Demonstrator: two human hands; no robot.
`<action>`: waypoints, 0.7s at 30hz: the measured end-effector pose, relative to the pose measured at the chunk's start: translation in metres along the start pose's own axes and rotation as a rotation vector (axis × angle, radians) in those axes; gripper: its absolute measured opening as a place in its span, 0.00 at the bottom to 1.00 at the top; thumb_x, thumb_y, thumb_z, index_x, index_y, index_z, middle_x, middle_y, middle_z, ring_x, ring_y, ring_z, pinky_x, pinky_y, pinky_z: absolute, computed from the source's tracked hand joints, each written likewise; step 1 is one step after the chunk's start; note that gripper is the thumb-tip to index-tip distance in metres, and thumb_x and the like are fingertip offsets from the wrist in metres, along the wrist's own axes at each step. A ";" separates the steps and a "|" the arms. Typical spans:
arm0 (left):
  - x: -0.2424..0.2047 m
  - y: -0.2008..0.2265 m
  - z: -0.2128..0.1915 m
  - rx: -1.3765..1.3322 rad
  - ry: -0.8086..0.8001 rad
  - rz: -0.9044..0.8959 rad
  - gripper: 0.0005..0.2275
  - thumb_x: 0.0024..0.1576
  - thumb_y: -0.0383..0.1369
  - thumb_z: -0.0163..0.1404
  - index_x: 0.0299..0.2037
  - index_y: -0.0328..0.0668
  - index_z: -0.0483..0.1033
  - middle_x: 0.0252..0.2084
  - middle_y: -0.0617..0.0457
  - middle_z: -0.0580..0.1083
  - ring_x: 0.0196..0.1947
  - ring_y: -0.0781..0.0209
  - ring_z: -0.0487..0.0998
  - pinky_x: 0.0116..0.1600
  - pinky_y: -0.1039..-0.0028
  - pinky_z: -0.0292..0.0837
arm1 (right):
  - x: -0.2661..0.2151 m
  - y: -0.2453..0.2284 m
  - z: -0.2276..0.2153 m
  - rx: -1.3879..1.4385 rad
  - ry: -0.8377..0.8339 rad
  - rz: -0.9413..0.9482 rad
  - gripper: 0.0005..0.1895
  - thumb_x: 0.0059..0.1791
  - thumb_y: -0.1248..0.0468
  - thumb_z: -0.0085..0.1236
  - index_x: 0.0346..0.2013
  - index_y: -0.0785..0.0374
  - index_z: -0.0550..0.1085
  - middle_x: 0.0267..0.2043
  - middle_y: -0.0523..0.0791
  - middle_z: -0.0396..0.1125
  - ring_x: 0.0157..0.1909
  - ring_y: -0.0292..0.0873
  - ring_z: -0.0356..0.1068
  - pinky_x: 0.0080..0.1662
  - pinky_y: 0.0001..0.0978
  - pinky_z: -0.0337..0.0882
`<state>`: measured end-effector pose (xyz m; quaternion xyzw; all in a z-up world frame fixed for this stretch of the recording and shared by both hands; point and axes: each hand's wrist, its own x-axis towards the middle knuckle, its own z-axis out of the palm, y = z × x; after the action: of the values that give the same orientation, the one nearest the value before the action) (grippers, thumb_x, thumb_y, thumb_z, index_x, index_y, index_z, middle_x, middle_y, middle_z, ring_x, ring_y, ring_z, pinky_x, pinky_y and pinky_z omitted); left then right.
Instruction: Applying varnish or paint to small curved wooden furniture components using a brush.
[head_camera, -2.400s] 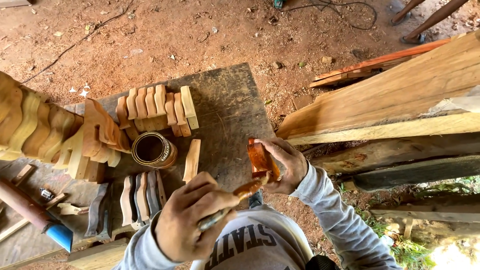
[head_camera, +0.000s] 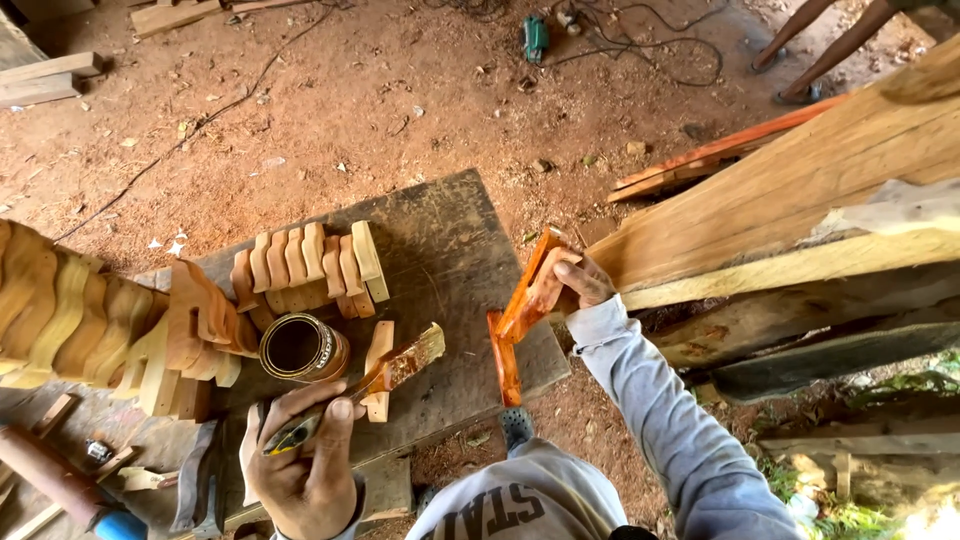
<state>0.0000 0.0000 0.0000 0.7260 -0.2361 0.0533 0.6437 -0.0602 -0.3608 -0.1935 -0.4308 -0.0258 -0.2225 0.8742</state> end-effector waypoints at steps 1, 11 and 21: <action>0.001 0.004 0.000 0.067 -0.002 -0.002 0.08 0.55 0.24 0.55 0.42 0.26 0.76 0.25 0.44 0.77 0.19 0.64 0.77 0.27 0.83 0.69 | 0.005 0.015 -0.024 -0.063 0.042 0.005 0.15 0.49 0.63 0.62 0.47 0.65 0.70 0.35 0.47 0.72 0.30 0.40 0.72 0.37 0.30 0.77; -0.014 -0.032 0.026 0.097 0.087 -0.080 0.06 0.54 0.25 0.54 0.39 0.30 0.78 0.28 0.45 0.76 0.17 0.66 0.70 0.26 0.81 0.67 | 0.082 0.098 -0.064 -0.678 0.126 -0.254 0.39 0.36 0.68 0.68 0.56 0.60 0.56 0.47 0.49 0.65 0.39 0.43 0.69 0.39 0.35 0.80; -0.018 -0.104 0.029 0.208 0.037 -0.157 0.09 0.55 0.30 0.53 0.39 0.28 0.76 0.30 0.40 0.78 0.23 0.58 0.84 0.31 0.77 0.80 | 0.072 0.134 -0.080 -0.595 0.160 -0.174 0.42 0.32 0.64 0.72 0.56 0.58 0.59 0.45 0.46 0.66 0.41 0.45 0.70 0.41 0.43 0.80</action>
<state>0.0205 -0.0169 -0.1061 0.8040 -0.1600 0.0404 0.5713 0.0474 -0.3772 -0.3258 -0.6448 0.0727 -0.3275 0.6868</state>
